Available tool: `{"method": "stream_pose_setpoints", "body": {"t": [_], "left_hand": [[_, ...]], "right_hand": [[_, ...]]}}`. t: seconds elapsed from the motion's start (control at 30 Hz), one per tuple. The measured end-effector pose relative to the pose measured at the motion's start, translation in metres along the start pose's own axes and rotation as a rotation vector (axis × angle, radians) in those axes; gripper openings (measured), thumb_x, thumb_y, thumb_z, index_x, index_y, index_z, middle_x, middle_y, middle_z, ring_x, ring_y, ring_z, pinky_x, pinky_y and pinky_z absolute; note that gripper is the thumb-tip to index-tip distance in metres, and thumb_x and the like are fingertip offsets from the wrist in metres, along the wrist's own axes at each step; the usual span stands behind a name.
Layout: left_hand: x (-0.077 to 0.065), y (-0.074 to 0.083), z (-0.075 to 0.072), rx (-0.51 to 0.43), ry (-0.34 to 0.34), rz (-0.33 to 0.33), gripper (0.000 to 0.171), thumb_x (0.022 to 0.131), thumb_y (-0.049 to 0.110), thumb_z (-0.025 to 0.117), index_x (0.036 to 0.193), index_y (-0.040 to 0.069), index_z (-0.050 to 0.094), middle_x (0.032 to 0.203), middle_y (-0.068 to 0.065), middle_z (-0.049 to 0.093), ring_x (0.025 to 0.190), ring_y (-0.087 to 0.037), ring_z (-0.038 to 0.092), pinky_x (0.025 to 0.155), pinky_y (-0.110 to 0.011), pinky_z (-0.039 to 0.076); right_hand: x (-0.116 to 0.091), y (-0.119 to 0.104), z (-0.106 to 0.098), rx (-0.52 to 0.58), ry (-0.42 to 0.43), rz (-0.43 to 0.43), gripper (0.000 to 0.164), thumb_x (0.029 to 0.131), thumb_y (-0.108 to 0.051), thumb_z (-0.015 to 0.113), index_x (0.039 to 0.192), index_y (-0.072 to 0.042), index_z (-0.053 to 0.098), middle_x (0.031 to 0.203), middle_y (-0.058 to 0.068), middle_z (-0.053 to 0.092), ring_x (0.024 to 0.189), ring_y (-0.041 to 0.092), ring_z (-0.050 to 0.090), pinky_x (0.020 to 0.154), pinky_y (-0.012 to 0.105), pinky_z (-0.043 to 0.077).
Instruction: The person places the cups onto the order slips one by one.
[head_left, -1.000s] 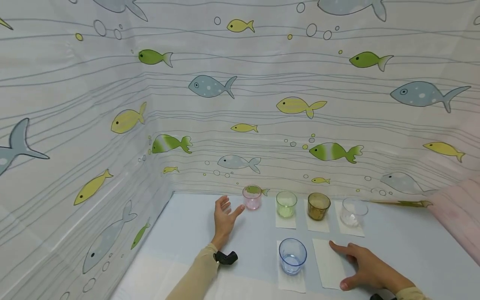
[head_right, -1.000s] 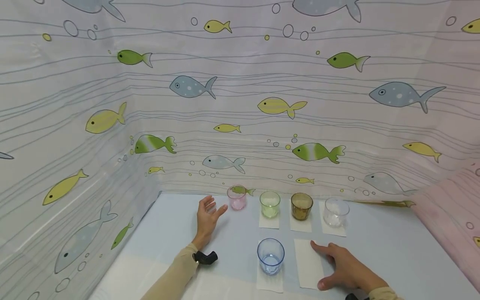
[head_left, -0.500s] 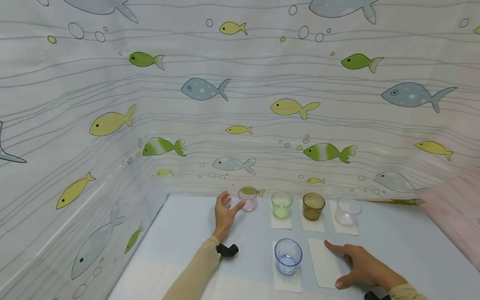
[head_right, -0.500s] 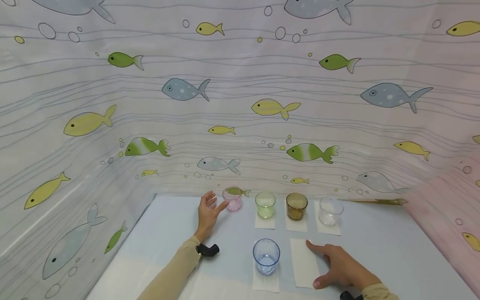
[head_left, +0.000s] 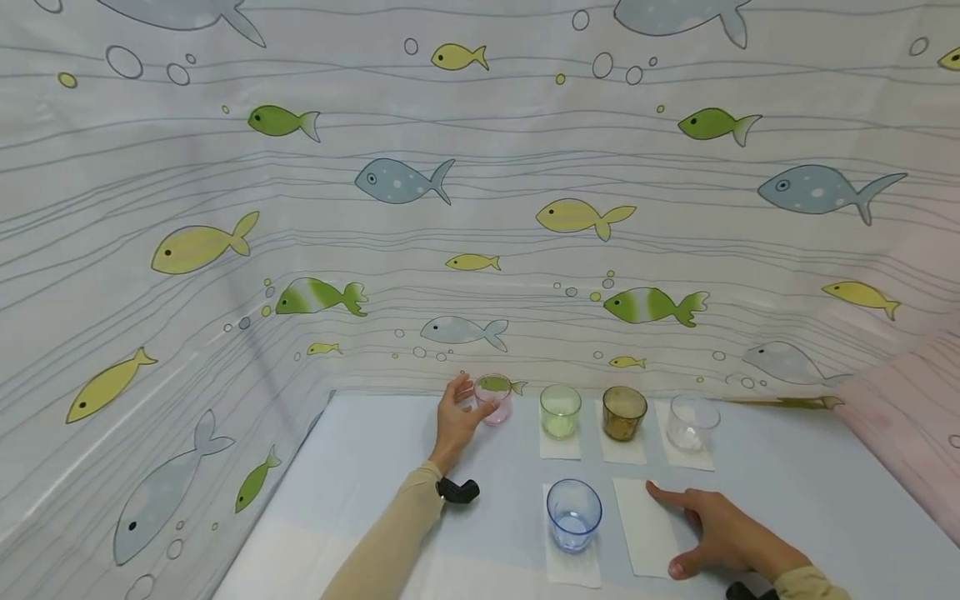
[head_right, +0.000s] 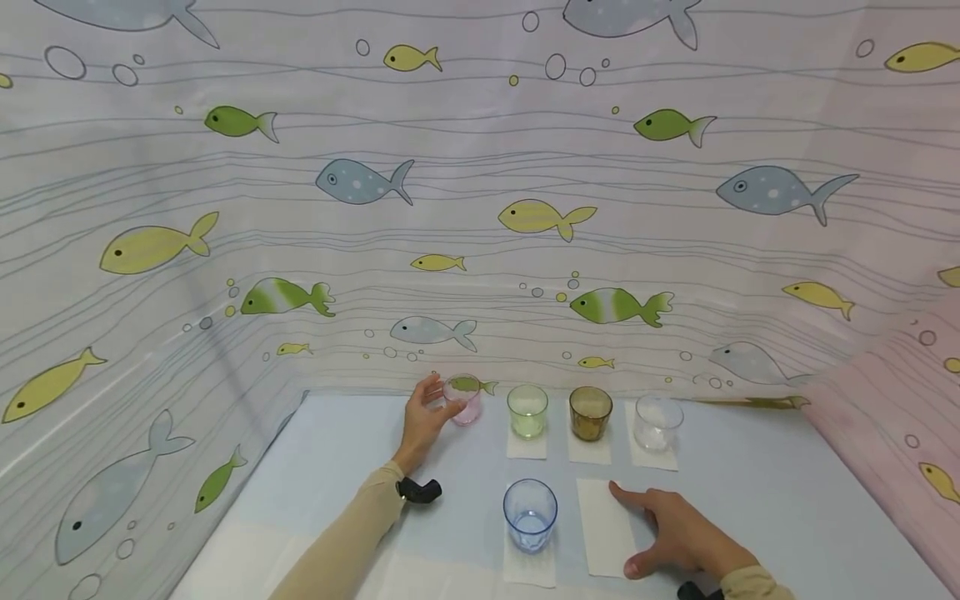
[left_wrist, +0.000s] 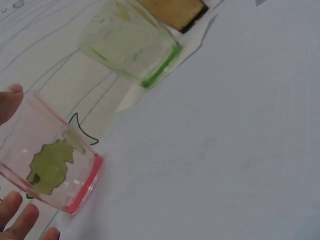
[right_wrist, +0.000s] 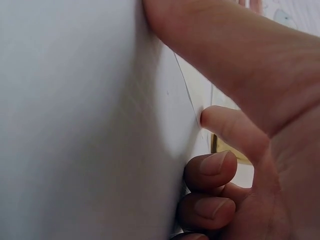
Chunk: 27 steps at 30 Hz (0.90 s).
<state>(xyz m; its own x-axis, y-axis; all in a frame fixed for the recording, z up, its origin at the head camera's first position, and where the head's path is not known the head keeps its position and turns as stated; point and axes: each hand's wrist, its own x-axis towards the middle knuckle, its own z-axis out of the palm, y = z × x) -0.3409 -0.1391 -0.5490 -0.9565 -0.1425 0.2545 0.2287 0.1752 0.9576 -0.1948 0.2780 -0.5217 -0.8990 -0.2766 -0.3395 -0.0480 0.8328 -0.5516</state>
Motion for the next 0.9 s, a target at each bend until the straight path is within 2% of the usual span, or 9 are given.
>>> {"method": "stream_pose_setpoints", "body": {"t": [0.13,0.27,0.4,0.67,0.83,0.9], "left_hand": [[0.0,-0.001,0.005,0.006,-0.026,0.003,0.084,0.081,0.021,0.094,0.151,0.002,0.052,0.142,-0.02,0.063,0.134,-0.038,0.057,0.113,-0.056,0.05],[0.001,-0.005,0.009,-0.02,-0.033,0.02,0.072,0.083,0.016,0.092,0.144,-0.001,0.058,0.134,-0.022,0.067,0.129,-0.04,0.062,0.112,-0.057,0.05],[0.003,-0.009,0.01,-0.059,-0.048,0.049,0.065,0.083,0.012,0.092,0.14,-0.003,0.062,0.134,-0.024,0.068,0.126,-0.043,0.064,0.11,-0.061,0.05],[0.005,-0.001,0.003,-0.081,-0.094,0.006,0.066,0.082,0.01,0.092,0.139,-0.003,0.061,0.136,-0.023,0.068,0.129,-0.04,0.064,0.115,-0.055,0.049],[0.002,0.006,-0.002,-0.06,-0.133,0.039,0.065,0.082,0.011,0.092,0.138,-0.002,0.062,0.133,-0.021,0.07,0.127,-0.038,0.065,0.113,-0.052,0.051],[0.001,0.011,-0.004,-0.053,-0.145,0.059,0.066,0.083,0.011,0.091,0.141,-0.001,0.062,0.133,-0.022,0.07,0.127,-0.038,0.065,0.114,-0.055,0.05]], "right_hand": [[0.0,0.001,0.001,-0.004,0.002,-0.008,0.117,0.053,-0.052,0.101,0.157,-0.023,0.054,0.128,0.006,0.066,0.106,0.023,0.055,0.102,0.056,0.054],[0.001,0.0,0.001,0.009,-0.007,-0.016,0.117,0.054,-0.052,0.1,0.157,-0.021,0.054,0.145,0.02,0.062,0.125,0.033,0.061,0.109,0.067,0.048],[0.0,0.0,0.0,0.008,-0.005,-0.024,0.117,0.054,-0.052,0.1,0.157,-0.021,0.054,0.146,0.021,0.061,0.128,0.035,0.06,0.109,0.068,0.047],[-0.002,0.003,0.0,0.008,0.008,-0.066,0.117,0.056,-0.05,0.101,0.158,-0.019,0.053,0.144,0.019,0.063,0.125,0.031,0.06,0.109,0.067,0.047],[-0.001,0.003,0.0,-0.002,-0.002,-0.05,0.116,0.056,-0.05,0.101,0.158,-0.02,0.053,0.141,0.015,0.064,0.115,0.025,0.057,0.108,0.066,0.048],[-0.001,0.002,0.0,-0.003,-0.004,-0.042,0.116,0.056,-0.05,0.101,0.158,-0.02,0.053,0.14,0.013,0.064,0.111,0.024,0.056,0.108,0.066,0.049]]}}
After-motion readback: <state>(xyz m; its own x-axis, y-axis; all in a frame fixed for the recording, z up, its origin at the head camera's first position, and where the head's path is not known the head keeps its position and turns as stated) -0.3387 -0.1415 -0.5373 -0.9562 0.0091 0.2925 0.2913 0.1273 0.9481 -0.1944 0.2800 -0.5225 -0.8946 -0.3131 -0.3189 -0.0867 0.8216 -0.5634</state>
